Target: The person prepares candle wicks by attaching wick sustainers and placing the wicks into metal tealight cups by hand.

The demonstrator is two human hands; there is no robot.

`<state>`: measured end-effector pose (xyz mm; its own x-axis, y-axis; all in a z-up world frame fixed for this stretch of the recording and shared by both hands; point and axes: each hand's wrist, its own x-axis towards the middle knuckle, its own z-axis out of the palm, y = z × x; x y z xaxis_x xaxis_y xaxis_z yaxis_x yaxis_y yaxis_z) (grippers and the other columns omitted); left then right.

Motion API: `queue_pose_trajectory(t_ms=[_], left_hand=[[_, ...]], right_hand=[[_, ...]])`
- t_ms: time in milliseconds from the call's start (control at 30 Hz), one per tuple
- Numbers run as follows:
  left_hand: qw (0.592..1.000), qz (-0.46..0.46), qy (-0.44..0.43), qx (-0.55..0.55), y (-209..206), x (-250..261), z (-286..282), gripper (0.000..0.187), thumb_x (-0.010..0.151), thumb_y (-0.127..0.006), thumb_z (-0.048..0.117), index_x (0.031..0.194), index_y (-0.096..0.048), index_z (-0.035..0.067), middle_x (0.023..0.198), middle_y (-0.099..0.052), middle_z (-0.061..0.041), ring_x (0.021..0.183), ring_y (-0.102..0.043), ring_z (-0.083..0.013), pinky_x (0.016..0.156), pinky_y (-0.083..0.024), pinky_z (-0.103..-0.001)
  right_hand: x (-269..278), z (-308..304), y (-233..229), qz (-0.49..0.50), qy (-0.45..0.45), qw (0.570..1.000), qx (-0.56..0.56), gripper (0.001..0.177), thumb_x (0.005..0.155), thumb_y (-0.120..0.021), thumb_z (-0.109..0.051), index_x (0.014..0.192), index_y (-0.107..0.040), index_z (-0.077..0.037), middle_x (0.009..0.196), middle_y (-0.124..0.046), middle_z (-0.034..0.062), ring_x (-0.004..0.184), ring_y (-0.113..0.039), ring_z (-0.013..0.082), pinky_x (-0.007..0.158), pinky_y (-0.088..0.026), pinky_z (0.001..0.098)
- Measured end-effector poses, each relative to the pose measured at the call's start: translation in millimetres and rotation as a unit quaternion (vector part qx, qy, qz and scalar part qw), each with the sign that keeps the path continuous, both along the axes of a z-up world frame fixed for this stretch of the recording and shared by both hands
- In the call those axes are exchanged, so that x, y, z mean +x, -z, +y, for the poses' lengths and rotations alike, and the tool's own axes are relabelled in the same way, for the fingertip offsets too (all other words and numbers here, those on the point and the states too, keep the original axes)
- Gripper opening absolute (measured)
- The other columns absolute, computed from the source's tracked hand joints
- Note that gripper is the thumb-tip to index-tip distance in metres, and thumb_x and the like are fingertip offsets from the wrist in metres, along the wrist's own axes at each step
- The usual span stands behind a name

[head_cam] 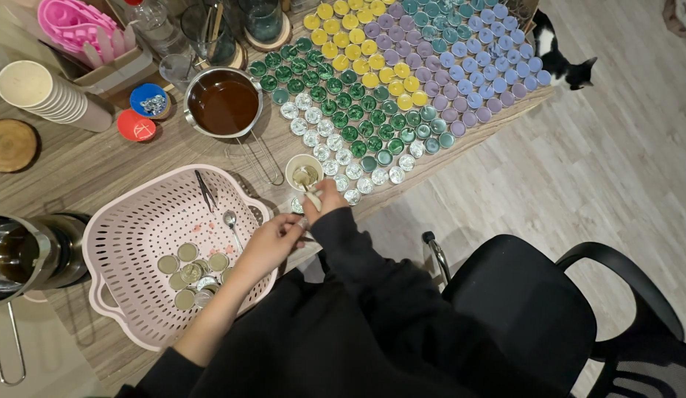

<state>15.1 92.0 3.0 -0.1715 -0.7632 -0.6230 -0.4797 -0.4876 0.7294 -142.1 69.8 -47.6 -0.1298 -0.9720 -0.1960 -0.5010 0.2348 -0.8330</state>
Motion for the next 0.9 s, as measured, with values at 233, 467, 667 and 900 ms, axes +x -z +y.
queue_pose_trajectory(t_ms=[233,467,667,900], left_hand=[[0.993,0.077,-0.081,0.026,23,12,5,0.04,0.096,-0.061,0.025,0.129,-0.063,0.002,0.093,-0.075,-0.007,0.081,-0.073,-0.0111,0.073,-0.055,-0.026],[0.996,0.063,-0.06,0.028,20,9,5,0.042,0.097,-0.061,0.025,0.131,-0.061,0.002,0.097,-0.075,-0.009,0.084,-0.072,-0.0128,0.076,-0.056,-0.026],[1.0,0.009,-0.008,0.005,2,2,-2,0.04,0.094,-0.061,0.025,0.129,-0.063,0.005,0.104,-0.076,-0.006,0.087,-0.076,-0.0129,0.078,-0.058,-0.028],[0.997,-0.067,0.031,0.001,-5,-3,-1,0.042,0.093,-0.062,0.03,0.129,-0.066,0.01,0.106,-0.077,-0.005,0.09,-0.075,-0.019,0.085,-0.056,-0.031]], right_hand=[[-16,12,-33,-0.06,-0.003,0.998,-0.013,0.057,0.087,-0.067,-0.016,0.139,-0.049,0.001,0.121,-0.06,0.019,0.095,-0.072,0.0331,0.074,-0.06,0.0406],[-79,42,44,0.298,-0.121,0.927,-0.192,0.075,0.091,-0.064,-0.025,0.154,-0.034,0.001,0.159,-0.036,0.0256,0.145,-0.036,0.0485,0.118,-0.027,0.0567],[-89,42,80,0.299,-0.183,0.922,-0.163,0.076,0.094,-0.06,-0.038,0.157,-0.033,-0.004,0.166,-0.025,0.0207,0.151,-0.028,0.043,0.123,-0.016,0.0592],[-95,32,76,0.291,-0.191,0.922,-0.172,0.073,0.097,-0.06,-0.042,0.159,-0.035,-0.014,0.165,-0.026,0.0221,0.15,-0.029,0.0443,0.124,-0.019,0.0583]])
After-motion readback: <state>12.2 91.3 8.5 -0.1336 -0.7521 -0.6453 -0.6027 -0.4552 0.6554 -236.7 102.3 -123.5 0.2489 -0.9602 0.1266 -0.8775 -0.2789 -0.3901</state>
